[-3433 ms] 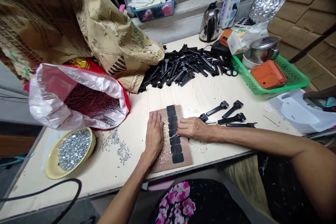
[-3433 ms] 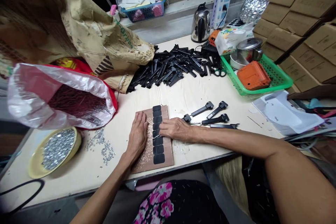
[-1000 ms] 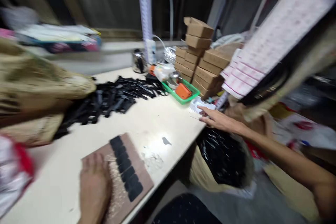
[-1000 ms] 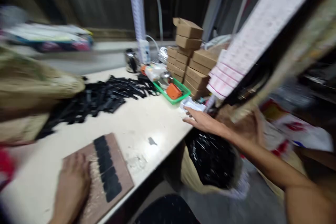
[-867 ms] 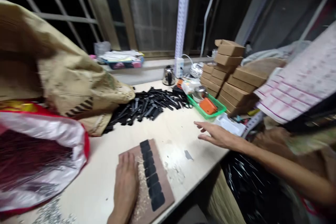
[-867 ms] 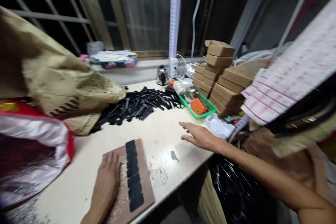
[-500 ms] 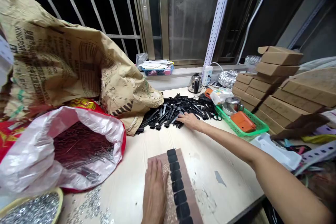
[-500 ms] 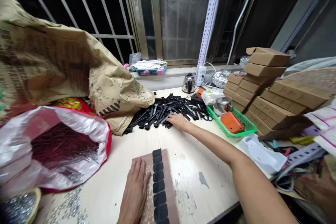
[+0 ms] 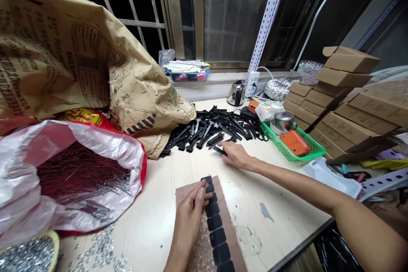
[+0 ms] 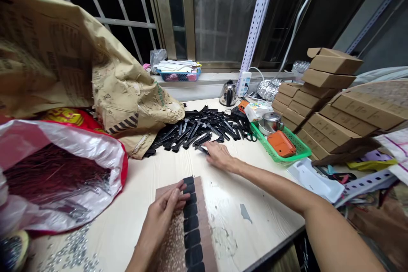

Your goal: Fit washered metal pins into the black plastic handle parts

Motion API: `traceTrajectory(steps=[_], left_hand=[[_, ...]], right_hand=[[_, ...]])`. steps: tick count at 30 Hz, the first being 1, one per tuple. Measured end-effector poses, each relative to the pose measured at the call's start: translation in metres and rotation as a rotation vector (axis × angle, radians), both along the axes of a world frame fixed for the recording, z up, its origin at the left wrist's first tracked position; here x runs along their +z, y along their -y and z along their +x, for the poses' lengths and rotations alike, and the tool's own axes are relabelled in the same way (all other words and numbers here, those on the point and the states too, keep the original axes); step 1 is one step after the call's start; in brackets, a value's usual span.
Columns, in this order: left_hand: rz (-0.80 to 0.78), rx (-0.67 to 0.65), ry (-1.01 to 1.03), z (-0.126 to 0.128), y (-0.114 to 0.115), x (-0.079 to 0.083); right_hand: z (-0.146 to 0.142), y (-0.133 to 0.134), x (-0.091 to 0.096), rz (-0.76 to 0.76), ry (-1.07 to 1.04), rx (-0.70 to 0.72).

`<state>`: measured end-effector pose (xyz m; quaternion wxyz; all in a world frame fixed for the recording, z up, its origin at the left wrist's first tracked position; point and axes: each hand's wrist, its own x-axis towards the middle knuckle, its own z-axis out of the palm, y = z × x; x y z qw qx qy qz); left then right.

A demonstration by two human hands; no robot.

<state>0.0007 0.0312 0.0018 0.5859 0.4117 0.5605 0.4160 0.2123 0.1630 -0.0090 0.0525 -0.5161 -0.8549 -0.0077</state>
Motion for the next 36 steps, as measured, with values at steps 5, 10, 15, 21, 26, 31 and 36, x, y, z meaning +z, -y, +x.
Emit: traceTrajectory(steps=[5, 10, 15, 21, 26, 31, 36], left_hand=[[-0.440, -0.078, 0.623, 0.006, -0.018, 0.008], [-0.420, -0.048, 0.682, 0.002, -0.022, 0.002], [-0.332, 0.101, 0.669, -0.001, -0.021, 0.002], [-0.366, 0.071, 0.719, 0.005, -0.021, 0.004], [-0.437, 0.135, 0.842, 0.017, -0.038, 0.000], [-0.287, 0.296, 0.741, 0.006, -0.048, 0.001], [-0.258, 0.242, 0.659, -0.003, -0.042, 0.007]], right_hand=[[-0.022, 0.058, 0.004, 0.308, -0.364, 0.600], [-0.008, 0.042, -0.007, 0.307, -0.306, 0.626], [0.031, -0.027, -0.017, 0.179, -0.038, 0.020], [0.014, -0.012, -0.023, 0.255, -0.099, 0.113], [-0.026, 0.034, -0.022, 0.425, -0.450, 0.643], [-0.020, -0.012, -0.018, 0.258, -0.321, 0.273], [-0.009, -0.059, -0.020, 0.029, -0.191, 0.015]])
